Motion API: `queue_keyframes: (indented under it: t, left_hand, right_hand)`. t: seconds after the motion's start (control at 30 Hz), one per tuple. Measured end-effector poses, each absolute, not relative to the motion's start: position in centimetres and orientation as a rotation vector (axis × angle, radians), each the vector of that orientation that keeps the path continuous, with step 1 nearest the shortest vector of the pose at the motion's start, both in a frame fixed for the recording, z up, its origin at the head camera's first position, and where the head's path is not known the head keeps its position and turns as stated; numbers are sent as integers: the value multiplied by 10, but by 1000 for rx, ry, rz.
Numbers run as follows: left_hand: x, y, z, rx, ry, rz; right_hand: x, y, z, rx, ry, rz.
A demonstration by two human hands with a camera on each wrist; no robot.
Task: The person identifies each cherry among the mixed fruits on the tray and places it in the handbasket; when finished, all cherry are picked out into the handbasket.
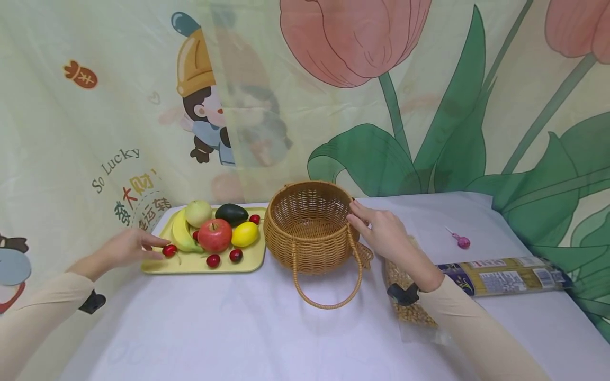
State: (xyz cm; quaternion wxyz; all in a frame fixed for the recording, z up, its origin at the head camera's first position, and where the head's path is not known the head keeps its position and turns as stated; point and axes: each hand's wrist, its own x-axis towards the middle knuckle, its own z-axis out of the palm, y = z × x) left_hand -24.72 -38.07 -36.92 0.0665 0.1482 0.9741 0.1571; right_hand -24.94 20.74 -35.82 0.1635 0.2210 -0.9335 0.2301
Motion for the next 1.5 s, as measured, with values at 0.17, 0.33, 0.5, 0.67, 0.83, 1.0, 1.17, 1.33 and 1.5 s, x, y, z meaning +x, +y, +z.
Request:
queue_keyframes:
  t: [0.17,0.33,0.5,0.67,0.83,1.0,1.17,1.33,1.5]
  left_hand:
    - [-248,-375,-378,370,2922,445]
    - [-248,-373,-380,344,2926,449]
    - [-249,-371,-378,343,2926,459]
    - [-249,-370,-379,325,2923,465]
    - [-247,-371,-380,310,2922,466]
    - [-244,-374,-380,358,2950,473]
    - [-242,-376,-380,332,2942,480]
    - [-243,-380,-382,313,2939,486]
    - [-241,-383,-381,372,2960,471]
  right_hand:
    - [-249,207,-358,637,-2661,661]
    - [-249,207,-356,623,-2671,658]
    - [-249,209,-355,615,-2677,662]
    - [-249,209,-356,618,-2678,674]
    - [-249,208,-356,614,-2680,677]
    - [-250,206,-354,605,-2692,685]
    - [-250,206,-355,607,-2688,679]
    - [-250,207,-357,607,-2682,677]
    - [-250,208,-358,607,-2684,685]
